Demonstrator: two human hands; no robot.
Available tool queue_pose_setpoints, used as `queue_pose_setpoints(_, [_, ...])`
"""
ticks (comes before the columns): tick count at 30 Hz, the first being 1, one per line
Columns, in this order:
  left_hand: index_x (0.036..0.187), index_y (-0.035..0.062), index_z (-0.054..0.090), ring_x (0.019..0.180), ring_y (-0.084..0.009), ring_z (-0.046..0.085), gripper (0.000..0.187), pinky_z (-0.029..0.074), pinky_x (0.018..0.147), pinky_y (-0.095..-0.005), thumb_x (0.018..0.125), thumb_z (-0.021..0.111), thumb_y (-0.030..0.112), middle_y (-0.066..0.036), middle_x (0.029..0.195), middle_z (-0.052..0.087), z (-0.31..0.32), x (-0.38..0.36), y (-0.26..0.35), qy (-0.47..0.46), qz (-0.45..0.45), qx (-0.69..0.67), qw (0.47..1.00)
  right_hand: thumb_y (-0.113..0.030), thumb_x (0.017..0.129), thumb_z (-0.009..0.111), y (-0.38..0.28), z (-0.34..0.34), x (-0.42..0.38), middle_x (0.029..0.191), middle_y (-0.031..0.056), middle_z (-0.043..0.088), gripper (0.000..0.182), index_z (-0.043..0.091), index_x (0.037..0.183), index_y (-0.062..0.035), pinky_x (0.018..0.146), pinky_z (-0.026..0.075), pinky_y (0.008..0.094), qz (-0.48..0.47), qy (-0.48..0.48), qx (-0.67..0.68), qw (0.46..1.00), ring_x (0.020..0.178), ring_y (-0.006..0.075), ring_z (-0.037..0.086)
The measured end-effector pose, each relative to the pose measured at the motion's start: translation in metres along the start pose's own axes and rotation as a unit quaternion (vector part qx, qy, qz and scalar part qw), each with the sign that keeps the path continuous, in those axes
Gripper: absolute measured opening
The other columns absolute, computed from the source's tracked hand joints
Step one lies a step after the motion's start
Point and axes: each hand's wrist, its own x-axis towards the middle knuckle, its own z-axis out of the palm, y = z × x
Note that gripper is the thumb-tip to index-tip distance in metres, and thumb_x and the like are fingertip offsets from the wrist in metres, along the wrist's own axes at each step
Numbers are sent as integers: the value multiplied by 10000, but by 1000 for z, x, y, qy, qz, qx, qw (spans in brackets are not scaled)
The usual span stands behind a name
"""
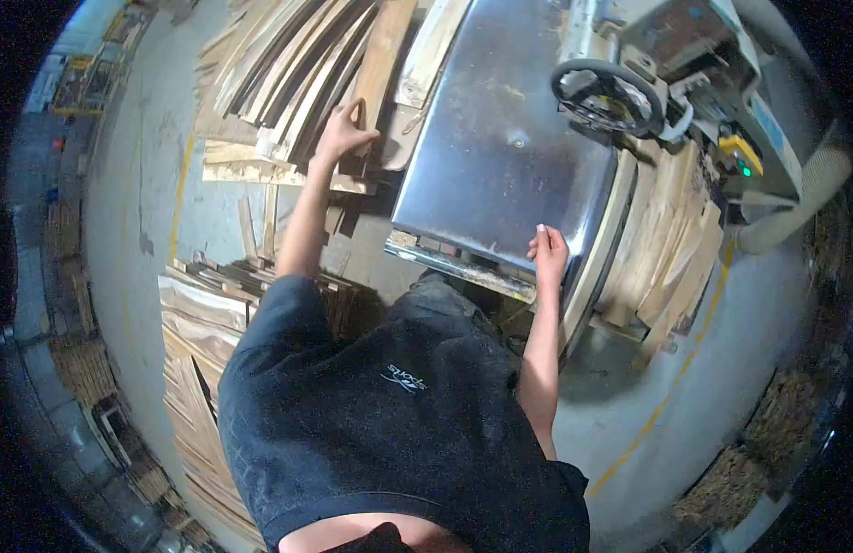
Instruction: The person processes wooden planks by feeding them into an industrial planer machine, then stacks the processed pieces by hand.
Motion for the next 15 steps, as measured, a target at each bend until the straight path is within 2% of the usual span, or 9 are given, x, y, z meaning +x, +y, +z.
queue_pose_setpoints(1, [1381, 32, 469, 996, -277, 640, 876, 525, 858, -376, 642, 856, 300, -240, 1160, 609, 15, -5, -7, 21, 13, -121, 992, -292, 963, 594, 5, -5, -4, 765, 4, 607, 275, 625, 1036, -28, 496, 379, 223, 6, -23, -10, 1000, 581, 62, 532])
queue_pose_setpoints(2, [1352, 66, 516, 901, -224, 668, 679, 526, 854, -400, 758, 728, 319, -155, 1025, 693, -8, -31, 39, -92, -133, -348, 923, -292, 963, 594, 3, -4, -13, 765, 4, 607, 275, 625, 1036, -28, 496, 379, 223, 2, -14, 3, 1000, 581, 62, 532])
queue_pose_setpoints(3, [1351, 33, 510, 898, -162, 657, 626, 542, 787, -360, 870, 560, 431, -108, 1047, 693, 12, -52, 41, -57, -90, -505, 857, -313, 960, 593, -5, -1, -30, 801, 8, 625, 297, 625, 1064, -37, 520, 395, 219, 9, -40, -13, 999, 626, 67, 555])
queue_pose_setpoints(5, [1356, -30, 474, 890, -179, 656, 805, 546, 769, -328, 867, 381, 602, -129, 1107, 672, 26, -100, 83, -141, -55, -740, 656, -364, 957, 574, -3, 0, -56, 926, 25, 665, 353, 625, 1130, -61, 592, 438, 220, 23, -101, -35, 994, 749, 81, 606])
queue_pose_setpoints(6, [1349, -32, 474, 905, -215, 655, 760, 550, 790, -340, 852, 429, 540, -146, 1171, 643, 34, -127, 108, -125, -38, -765, 631, -393, 961, 563, -4, 2, -72, 974, 41, 670, 390, 614, 1159, -61, 642, 463, 223, 27, -132, -24, 991, 809, 96, 628])
queue_pose_setpoints(8, [1355, -48, 449, 930, -262, 651, 719, 554, 802, -364, 822, 491, 433, -160, 1228, 605, 46, -172, 148, -109, -105, -759, 633, -454, 972, 520, -1, 6, -100, 1081, 74, 652, 482, 575, 1248, -62, 714, 501, 246, 44, -204, -9, 978, 918, 127, 632])
queue_pose_setpoints(10, [1423, -54, 348, 1124, -256, 570, 804, 520, 907, -395, 836, 627, 419, -189, 1305, 513, 74, -207, 165, -143, -67, -736, 658, -499, 981, 472, 4, 6, -128, 1185, 105, 609, 588, 489, 1349, -41, 780, 526, 279, 59, -275, 40, 959, 1009, 153, 615])
queue_pose_setpoints(13, [1440, -18, 384, 1073, -182, 564, 781, 505, 898, -366, 813, 769, 246, -154, 1275, 511, 105, -248, 192, -147, -82, -511, 843, -439, 980, 510, 2, 2, -168, 1203, 96, 574, 573, 447, 1360, -14, 789, 552, 312, 107, -293, 71, 947, 1022, 179, 623])
queue_pose_setpoints(15, [1331, 70, 561, 1181, -341, 463, 672, 394, 998, -469, 794, 762, 422, -255, 1344, 425, 111, -261, 207, -93, 37, -184, 978, -328, 972, 572, 40, -9, -175, 1140, 81, 617, 466, 488, 1314, -24, 784, 560, 321, 187, -258, 146, 937, 1012, 196, 648])
